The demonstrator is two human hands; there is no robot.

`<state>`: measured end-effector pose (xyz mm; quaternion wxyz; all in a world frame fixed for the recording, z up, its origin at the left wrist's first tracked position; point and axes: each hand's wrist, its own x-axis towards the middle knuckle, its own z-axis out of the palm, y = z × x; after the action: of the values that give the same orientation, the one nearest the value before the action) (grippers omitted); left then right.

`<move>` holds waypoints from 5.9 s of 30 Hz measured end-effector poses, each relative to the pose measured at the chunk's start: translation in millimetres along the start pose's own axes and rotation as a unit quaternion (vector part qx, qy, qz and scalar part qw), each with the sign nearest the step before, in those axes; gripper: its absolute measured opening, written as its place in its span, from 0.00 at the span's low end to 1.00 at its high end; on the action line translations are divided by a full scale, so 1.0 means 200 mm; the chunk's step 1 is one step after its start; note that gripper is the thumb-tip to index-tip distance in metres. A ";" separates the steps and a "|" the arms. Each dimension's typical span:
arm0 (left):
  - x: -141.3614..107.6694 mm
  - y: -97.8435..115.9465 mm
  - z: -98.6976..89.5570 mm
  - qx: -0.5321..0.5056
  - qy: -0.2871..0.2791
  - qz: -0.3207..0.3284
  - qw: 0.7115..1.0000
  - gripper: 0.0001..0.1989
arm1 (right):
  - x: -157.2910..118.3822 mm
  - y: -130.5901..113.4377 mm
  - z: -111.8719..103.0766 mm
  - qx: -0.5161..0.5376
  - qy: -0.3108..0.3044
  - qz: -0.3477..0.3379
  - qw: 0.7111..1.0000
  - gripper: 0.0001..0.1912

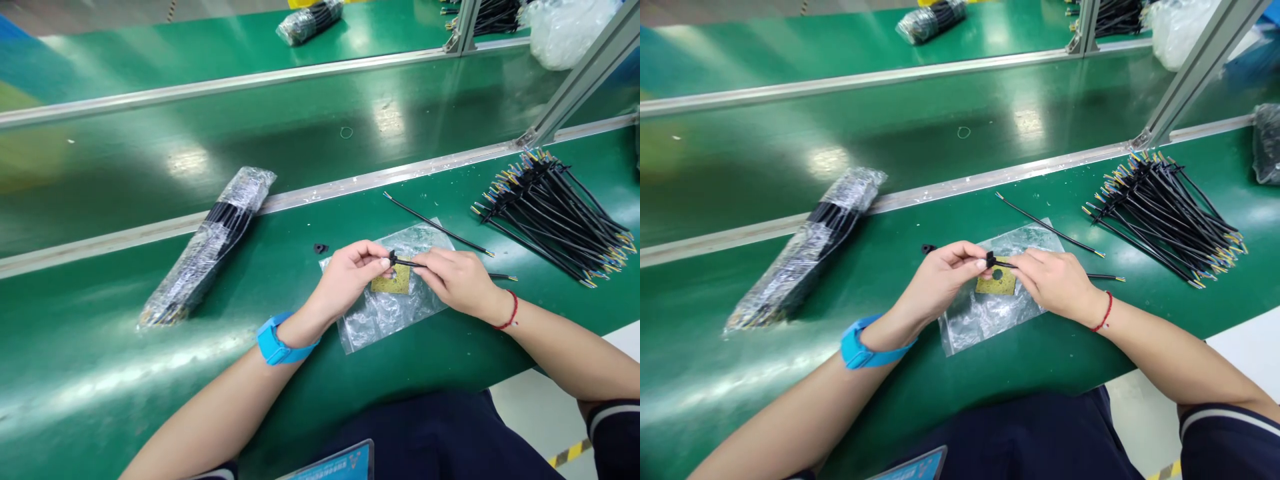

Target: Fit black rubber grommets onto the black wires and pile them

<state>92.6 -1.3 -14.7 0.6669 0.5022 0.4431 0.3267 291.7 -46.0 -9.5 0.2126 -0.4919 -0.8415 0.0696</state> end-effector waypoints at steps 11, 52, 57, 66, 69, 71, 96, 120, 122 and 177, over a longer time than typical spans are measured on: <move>-0.04 -0.03 0.02 0.178 -0.053 0.106 0.977 0.03 | 0.03 -0.01 -0.05 0.242 -0.177 0.101 0.949 0.15; 0.14 0.03 -0.50 0.533 0.006 0.085 0.842 0.04 | 0.48 0.24 0.08 -0.085 -0.089 0.191 0.974 0.08; 0.09 0.08 -0.40 0.498 -0.034 0.104 0.860 0.05 | 0.37 0.14 -0.02 0.091 -0.122 0.132 0.980 0.11; 0.01 0.07 -0.20 0.656 -0.134 0.149 0.728 0.10 | -0.06 0.04 -0.04 -0.081 -0.181 0.016 0.980 0.19; 0.00 0.06 -0.20 0.669 -0.138 0.146 0.716 0.10 | -0.03 0.02 -0.03 -0.163 -0.210 0.006 0.964 0.18; 0.00 0.06 -0.21 0.671 -0.130 0.144 0.716 0.11 | 0.01 0.01 -0.05 -0.189 -0.232 0.011 0.954 0.17; 0.01 0.01 -0.06 -0.071 -0.060 -0.031 0.995 0.09 | 0.00 0.03 -0.05 0.084 -0.039 0.046 0.995 0.14; -0.07 0.03 0.02 0.175 -0.088 0.121 0.973 0.03 | 0.01 -0.05 -0.07 0.251 -0.193 0.065 0.947 0.17; -0.08 0.04 0.02 0.235 -0.103 0.156 0.954 0.02 | 0.02 -0.05 -0.07 0.279 -0.199 0.082 0.936 0.17; 0.24 -0.05 -0.47 0.443 0.141 0.163 0.870 0.10 | 0.04 0.11 0.12 0.056 -0.052 0.083 0.994 0.07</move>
<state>24.7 74.0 -46.3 0.2424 0.7589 0.5420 0.2676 296.3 -25.9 -35.2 0.1894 -0.5436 -0.8021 0.1590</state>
